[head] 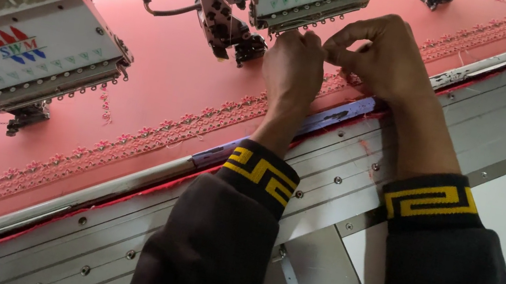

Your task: The person threads an industrial embroidery machine by hand, guiding a thin thread through a series of needles and tensioners on multiple machine heads.

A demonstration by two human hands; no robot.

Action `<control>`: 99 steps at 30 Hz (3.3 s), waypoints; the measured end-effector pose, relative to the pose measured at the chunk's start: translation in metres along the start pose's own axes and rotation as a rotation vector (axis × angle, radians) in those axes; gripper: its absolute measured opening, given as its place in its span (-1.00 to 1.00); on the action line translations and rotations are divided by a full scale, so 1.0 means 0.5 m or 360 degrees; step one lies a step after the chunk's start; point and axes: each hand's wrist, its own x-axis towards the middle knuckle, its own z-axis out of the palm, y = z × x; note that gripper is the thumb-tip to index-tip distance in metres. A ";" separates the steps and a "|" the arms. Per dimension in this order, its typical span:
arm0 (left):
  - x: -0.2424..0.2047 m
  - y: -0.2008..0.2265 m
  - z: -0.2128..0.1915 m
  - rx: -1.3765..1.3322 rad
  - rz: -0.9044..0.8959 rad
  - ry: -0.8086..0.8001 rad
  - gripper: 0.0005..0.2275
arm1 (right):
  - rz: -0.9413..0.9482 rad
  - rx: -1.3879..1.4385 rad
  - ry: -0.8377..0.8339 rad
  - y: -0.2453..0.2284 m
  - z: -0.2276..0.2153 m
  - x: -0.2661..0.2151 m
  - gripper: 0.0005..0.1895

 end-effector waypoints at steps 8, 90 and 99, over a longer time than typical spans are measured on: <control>-0.003 0.005 -0.008 0.0033 -0.0065 -0.0048 -0.56 | 0.0077 0.0061 0.0015 -0.006 -0.006 -0.006 -0.87; 0.066 0.030 0.063 -0.1938 -0.1085 0.0091 -0.79 | 0.0441 -0.0046 0.0528 0.024 0.059 0.062 -0.95; 0.016 0.087 0.029 -0.1771 -0.1056 0.0300 -0.83 | 0.0504 0.0168 0.0487 -0.005 0.059 0.042 -0.81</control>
